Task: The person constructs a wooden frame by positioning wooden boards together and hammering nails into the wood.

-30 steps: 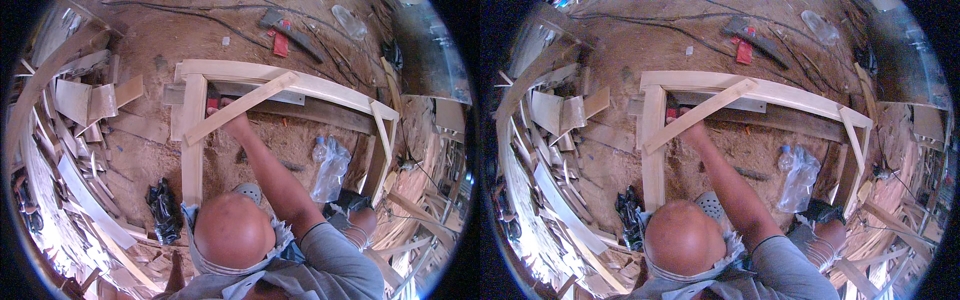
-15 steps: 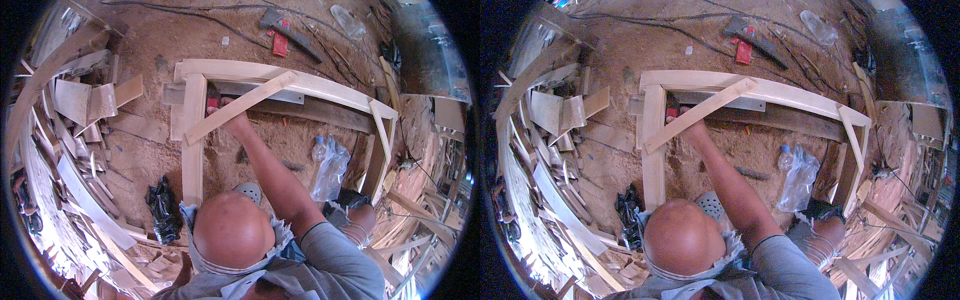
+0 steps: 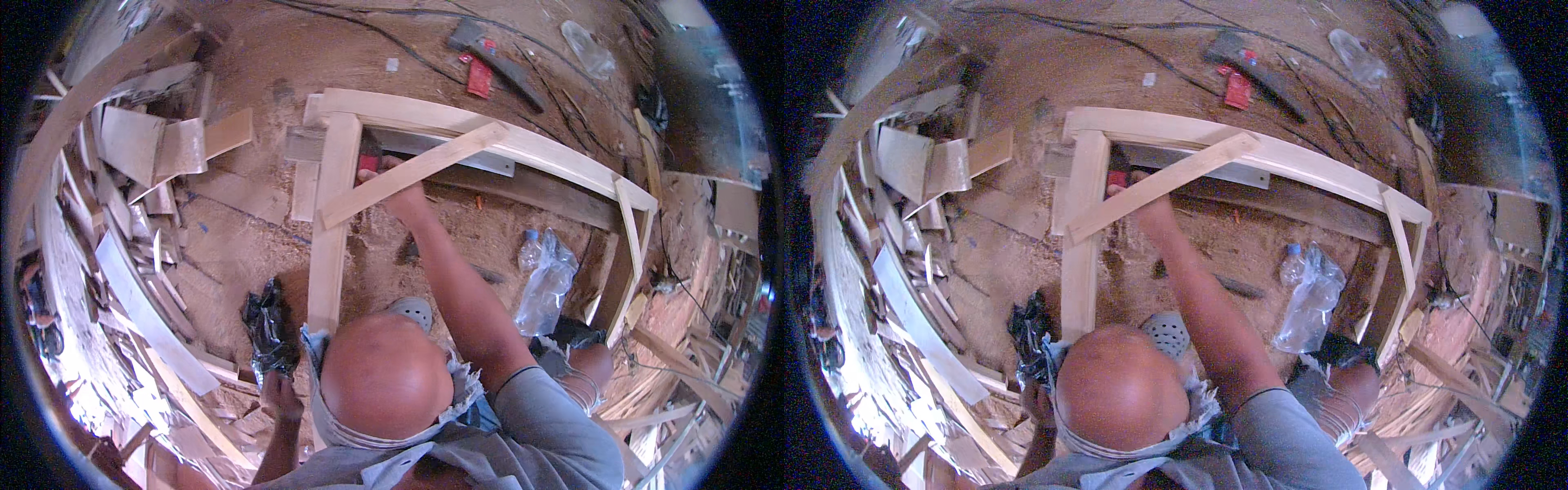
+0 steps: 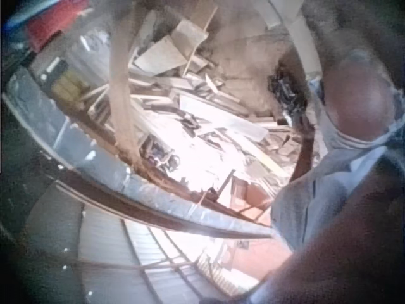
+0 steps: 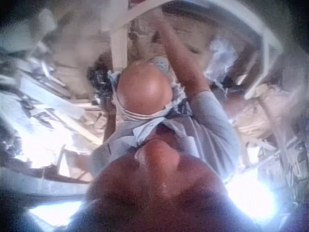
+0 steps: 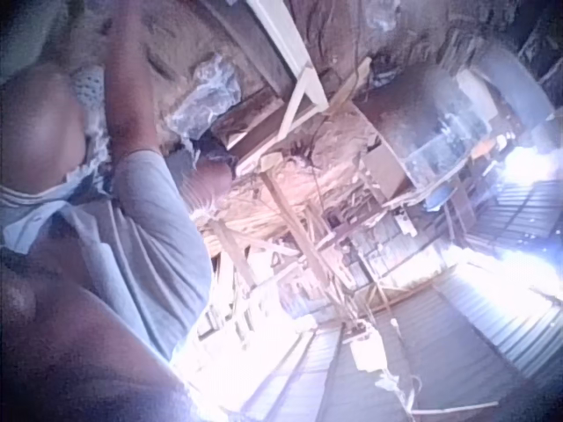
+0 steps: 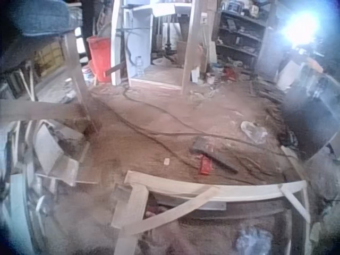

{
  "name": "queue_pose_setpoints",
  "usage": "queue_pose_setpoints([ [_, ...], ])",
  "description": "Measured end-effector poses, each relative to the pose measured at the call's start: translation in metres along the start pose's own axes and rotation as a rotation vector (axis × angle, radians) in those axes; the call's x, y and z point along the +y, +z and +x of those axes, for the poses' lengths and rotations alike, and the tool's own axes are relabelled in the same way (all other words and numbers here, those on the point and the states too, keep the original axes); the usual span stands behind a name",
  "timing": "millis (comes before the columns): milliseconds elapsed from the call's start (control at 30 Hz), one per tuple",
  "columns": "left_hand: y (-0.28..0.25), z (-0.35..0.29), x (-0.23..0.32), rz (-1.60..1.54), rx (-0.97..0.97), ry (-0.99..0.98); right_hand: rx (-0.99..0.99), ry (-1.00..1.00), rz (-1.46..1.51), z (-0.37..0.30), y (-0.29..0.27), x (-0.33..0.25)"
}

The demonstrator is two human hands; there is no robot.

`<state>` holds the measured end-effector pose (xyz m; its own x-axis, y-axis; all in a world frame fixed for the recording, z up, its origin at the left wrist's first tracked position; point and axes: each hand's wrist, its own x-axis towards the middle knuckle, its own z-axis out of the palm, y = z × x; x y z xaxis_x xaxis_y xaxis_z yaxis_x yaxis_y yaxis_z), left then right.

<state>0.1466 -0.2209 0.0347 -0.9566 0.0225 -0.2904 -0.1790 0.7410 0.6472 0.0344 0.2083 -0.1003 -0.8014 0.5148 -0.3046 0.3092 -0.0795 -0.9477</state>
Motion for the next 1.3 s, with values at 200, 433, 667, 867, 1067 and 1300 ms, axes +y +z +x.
queue_pose_setpoints([
  [200,0.084,0.138,0.149,-0.186,-0.242,0.447,-0.022,0.057,0.012,0.016,-0.006,0.015],
  [433,0.129,0.195,0.154,-0.382,-0.544,0.127,-0.094,0.050,0.223,0.002,0.002,-0.009],
  [667,0.155,0.201,0.110,-0.616,-0.512,-0.055,-0.099,0.029,0.183,0.009,0.005,-0.002],
  [867,0.155,0.184,0.168,-0.598,-0.600,0.050,0.034,-0.066,-0.017,0.013,-0.048,0.063],
  [1067,0.157,0.208,0.134,-0.720,-0.599,0.087,0.265,-0.200,-0.613,-0.062,-0.088,0.059],
  [1300,0.166,0.214,0.117,-0.721,-0.575,0.115,0.198,-0.189,-1.148,-0.151,-0.111,0.039],
])
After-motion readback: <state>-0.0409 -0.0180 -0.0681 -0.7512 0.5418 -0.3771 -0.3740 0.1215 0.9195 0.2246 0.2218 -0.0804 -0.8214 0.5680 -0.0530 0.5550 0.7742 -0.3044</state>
